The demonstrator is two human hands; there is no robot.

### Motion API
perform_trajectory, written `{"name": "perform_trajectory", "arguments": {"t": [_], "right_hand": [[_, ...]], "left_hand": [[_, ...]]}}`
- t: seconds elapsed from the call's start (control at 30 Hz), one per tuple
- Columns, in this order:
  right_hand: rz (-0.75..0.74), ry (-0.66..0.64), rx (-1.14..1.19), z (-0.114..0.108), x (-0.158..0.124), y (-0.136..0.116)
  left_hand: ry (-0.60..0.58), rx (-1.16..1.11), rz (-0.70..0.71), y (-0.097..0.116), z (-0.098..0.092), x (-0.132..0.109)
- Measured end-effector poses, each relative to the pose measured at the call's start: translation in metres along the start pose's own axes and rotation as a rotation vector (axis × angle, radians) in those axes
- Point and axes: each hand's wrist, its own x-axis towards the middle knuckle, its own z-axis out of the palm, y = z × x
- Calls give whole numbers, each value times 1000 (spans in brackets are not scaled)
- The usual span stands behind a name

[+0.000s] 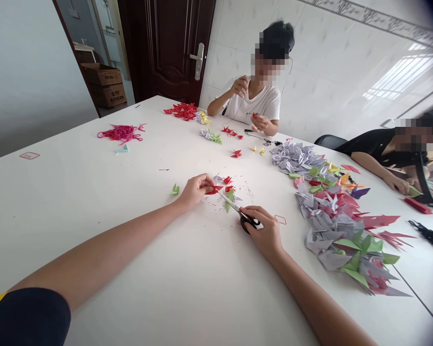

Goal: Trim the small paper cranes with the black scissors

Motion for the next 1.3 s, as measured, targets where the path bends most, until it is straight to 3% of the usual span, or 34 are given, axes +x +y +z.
{"name": "perform_trajectory", "arguments": {"t": [1.3], "right_hand": [[11, -15, 49, 0, 1, -1]], "left_hand": [[-4, 5, 15, 0, 0, 1]]}}
